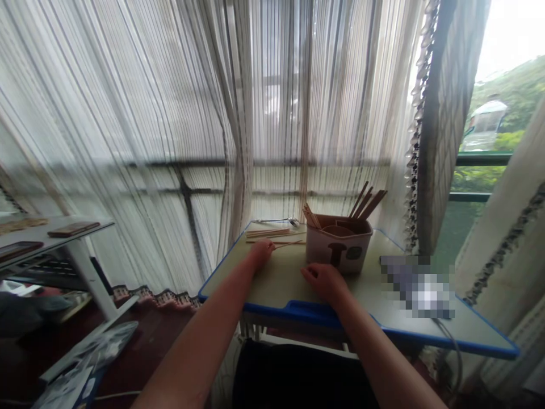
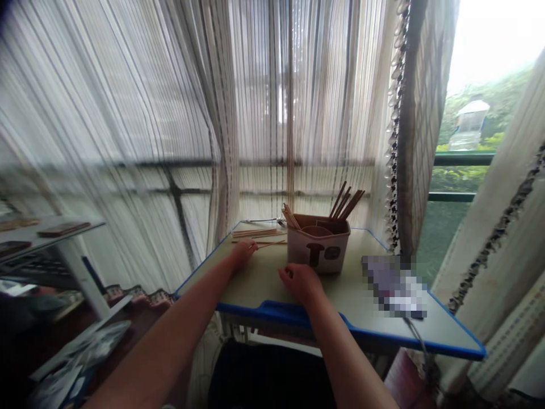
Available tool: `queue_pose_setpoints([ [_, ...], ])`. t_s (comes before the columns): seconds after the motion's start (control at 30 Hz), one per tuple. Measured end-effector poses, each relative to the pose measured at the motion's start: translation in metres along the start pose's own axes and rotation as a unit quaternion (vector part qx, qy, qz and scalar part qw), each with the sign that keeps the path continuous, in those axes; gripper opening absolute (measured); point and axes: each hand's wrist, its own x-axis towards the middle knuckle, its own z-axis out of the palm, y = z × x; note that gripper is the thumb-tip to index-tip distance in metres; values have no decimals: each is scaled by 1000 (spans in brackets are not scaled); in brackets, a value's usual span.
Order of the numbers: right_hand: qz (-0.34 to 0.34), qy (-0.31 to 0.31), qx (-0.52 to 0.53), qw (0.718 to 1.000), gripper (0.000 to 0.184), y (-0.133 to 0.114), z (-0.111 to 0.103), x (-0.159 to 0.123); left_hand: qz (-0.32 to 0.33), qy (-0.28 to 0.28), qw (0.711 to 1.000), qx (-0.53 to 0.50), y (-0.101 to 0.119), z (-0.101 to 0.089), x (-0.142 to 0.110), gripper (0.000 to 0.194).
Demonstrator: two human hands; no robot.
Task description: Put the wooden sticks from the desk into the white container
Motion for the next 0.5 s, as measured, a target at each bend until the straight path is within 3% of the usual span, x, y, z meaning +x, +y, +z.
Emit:
queue_pose_setpoints([
  [0.33,13,-3,42,999,45,4,3,3,46,-56,993,-92,13,-5,-9,25],
  [0.5,45,11,98,994,46,5,3,7,64,-74,992,-78,19,-1,-13,28],
])
